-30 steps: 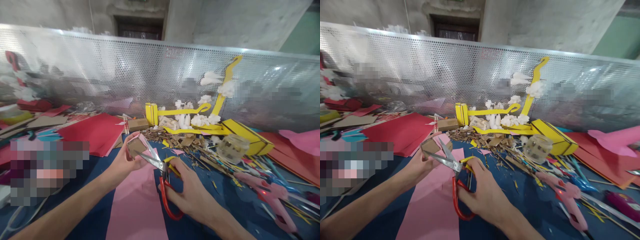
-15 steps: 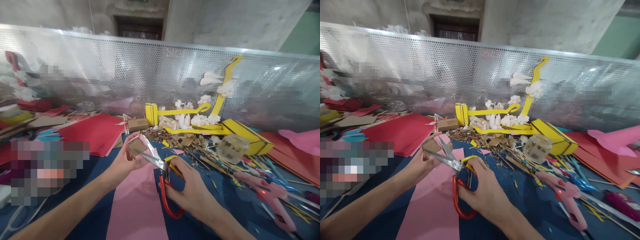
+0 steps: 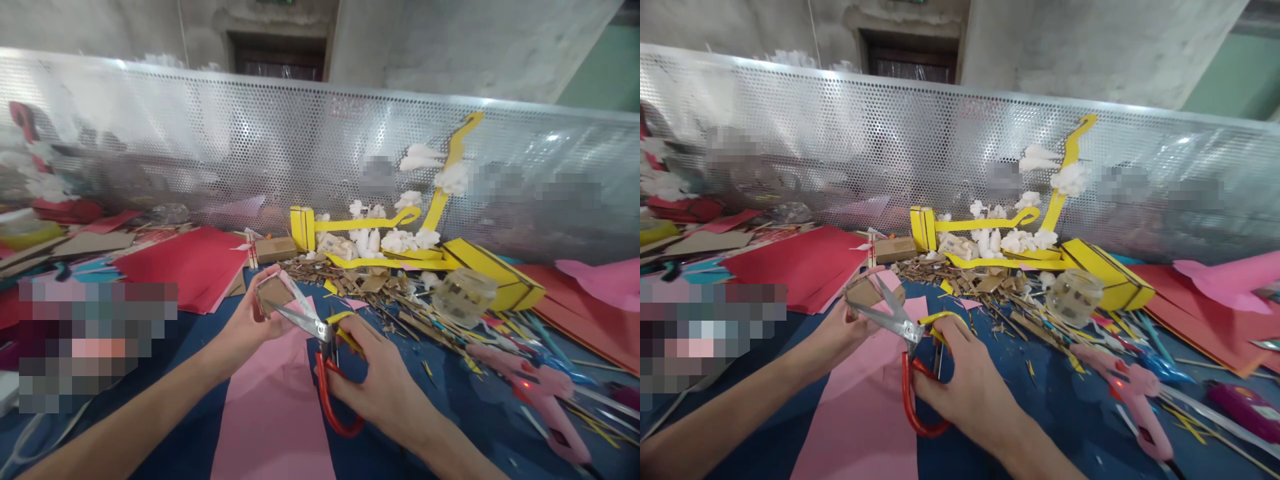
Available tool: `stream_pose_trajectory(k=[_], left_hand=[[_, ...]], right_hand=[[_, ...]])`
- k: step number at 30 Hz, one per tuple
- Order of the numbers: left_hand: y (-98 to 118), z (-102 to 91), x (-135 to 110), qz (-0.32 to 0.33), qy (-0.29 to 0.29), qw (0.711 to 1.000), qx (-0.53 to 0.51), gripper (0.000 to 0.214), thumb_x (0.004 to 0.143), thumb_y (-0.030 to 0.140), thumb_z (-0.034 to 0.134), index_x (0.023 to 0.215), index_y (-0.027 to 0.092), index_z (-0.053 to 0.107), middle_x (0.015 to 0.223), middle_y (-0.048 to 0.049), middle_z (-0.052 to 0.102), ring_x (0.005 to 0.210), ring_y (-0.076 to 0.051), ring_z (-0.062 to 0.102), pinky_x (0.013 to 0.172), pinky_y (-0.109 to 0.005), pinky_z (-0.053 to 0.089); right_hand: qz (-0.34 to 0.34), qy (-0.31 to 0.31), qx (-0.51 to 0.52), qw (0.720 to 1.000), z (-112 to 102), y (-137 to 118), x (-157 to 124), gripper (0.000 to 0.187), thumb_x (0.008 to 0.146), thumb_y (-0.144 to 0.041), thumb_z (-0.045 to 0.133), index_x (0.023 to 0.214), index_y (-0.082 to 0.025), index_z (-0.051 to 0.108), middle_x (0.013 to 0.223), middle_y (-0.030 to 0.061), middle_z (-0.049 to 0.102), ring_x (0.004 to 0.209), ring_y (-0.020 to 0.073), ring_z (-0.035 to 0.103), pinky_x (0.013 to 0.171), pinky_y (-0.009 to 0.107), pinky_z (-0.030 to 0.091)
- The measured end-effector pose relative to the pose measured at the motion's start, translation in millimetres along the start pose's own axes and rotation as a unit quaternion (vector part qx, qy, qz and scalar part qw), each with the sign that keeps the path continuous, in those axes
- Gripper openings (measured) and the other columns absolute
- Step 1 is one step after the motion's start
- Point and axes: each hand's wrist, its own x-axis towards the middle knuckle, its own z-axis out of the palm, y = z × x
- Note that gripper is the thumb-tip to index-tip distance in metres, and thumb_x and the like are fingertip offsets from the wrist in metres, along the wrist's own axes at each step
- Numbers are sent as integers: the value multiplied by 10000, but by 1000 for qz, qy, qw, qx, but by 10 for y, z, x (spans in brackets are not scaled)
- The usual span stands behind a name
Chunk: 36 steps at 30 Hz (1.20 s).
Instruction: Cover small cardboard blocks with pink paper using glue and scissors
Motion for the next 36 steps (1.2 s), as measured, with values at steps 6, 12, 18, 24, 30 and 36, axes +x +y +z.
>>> stream_pose_trajectory(k=[6,12,18,24,30,36], left_hand=[[42,11,-9,-3,17,1000,8,960,709,445,910,1503,409,373,1256,-49,609,1169,-258,586,970,-389,501],[70,42,0,-12,38,999,17,810,690,348,924,1379,365,500,1169,-16,643,1075,-213,619,918,-340,517],[59,57,0,-24,65,998,10,774,688,271,915,1348,369,522,1268,-17,637,1180,-244,603,990,-392,501],[66,82,-1,-36,91,995,22,803,670,265,920,1358,361,519,1290,-34,648,1244,-276,577,1030,-430,476],[79,101,-26,-25,84,996,2,787,663,260,910,1362,308,551,1237,-77,683,1198,-304,625,1034,-476,475],[96,110,-33,-45,83,995,-12,833,677,251,906,1409,314,514,1229,-84,698,1188,-299,646,1048,-492,474]], right_hand=[[30,-14,-9,999,12,38,-9,146,859,-236,681,901,-238,541,812,-36,598,715,152,514,657,271,397],[44,-20,-21,999,19,63,5,152,846,-199,675,823,-232,529,754,-52,586,674,136,512,621,262,374],[48,-17,-30,998,13,87,29,123,865,-194,659,825,-229,548,726,-55,576,648,133,507,600,253,363],[53,-15,-30,998,16,92,22,100,884,-210,650,847,-230,560,731,-48,581,649,139,517,603,252,368],[60,-8,-39,997,36,95,16,159,873,-202,641,782,-229,514,695,-58,553,624,130,484,590,246,351],[63,-4,-47,997,29,103,30,161,875,-213,639,770,-228,517,679,-62,544,615,128,475,582,241,352]])
